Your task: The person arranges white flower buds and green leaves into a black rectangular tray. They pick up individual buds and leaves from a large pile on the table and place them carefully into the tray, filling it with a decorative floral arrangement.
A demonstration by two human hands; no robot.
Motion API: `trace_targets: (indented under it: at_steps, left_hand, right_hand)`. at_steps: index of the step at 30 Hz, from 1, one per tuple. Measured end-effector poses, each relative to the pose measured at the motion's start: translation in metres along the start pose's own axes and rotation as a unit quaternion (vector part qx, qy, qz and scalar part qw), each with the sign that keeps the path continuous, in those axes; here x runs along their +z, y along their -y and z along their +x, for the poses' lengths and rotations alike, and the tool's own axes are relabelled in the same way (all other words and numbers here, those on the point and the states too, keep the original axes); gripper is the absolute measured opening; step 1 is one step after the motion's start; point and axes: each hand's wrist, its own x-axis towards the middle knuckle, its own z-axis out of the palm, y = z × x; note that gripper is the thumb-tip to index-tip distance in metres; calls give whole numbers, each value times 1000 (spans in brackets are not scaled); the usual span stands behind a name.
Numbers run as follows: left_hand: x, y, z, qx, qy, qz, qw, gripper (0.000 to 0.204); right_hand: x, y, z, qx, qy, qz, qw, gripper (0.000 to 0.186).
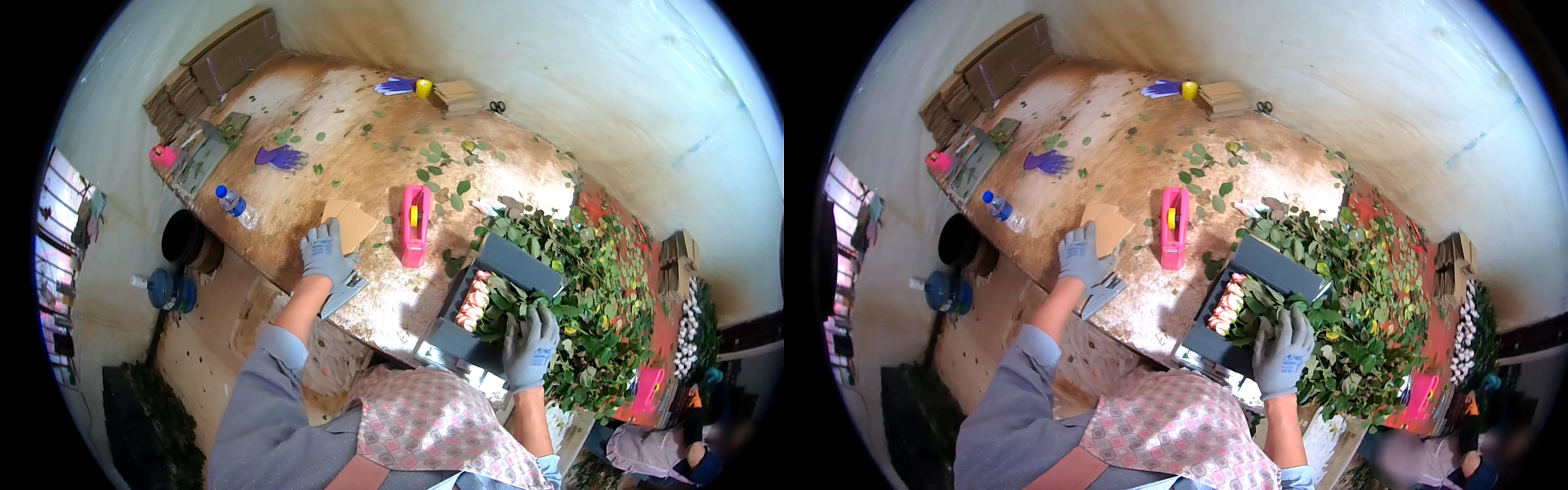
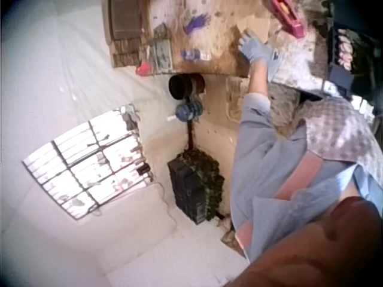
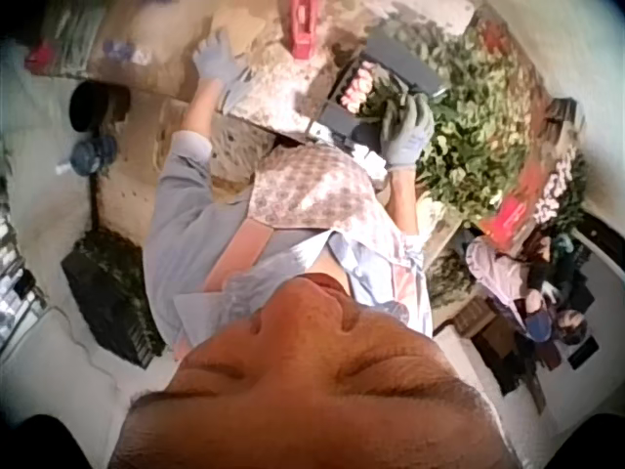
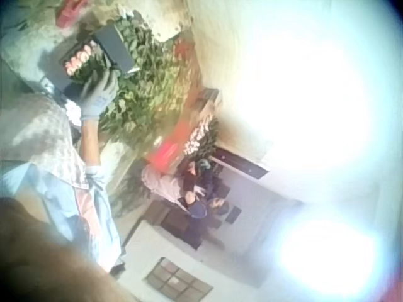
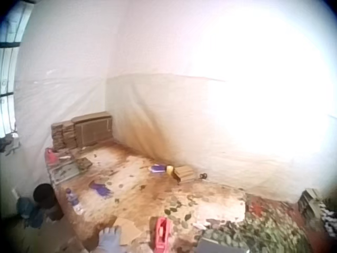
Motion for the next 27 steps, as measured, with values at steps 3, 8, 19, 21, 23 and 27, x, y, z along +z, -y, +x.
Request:
trace_targets:
  at_steps: [3, 8, 19, 21, 23, 27]
  left_hand:
    - [7, -2, 7, -44, 4, -8, 999, 88]
    - [-13, -15, -5, -8, -85, -48, 995, 92]
    - [-79, -147, -130, 355, 12, -353, 866, 88]
    - [-77, -143, -129, 350, 56, -380, 854, 87]
    - [-70, -135, -115, 329, 64, -414, 847, 71]
    - [-55, -117, -75, 328, 109, -365, 865, 64]
  right_hand:
    - [-29, 18, 6, 13, -42, 17, 999, 52]
    - [-60, 44, 7, -9, -74, 59, 995, 53]
    - [4, 64, -8, 322, 212, 544, 745, 38]
    - [33, 27, -16, 265, 97, 541, 792, 36]
    - [28, 1, -2, 334, 112, 632, 690, 35]
    - [13, -29, 36, 416, 327, 443, 724, 43]
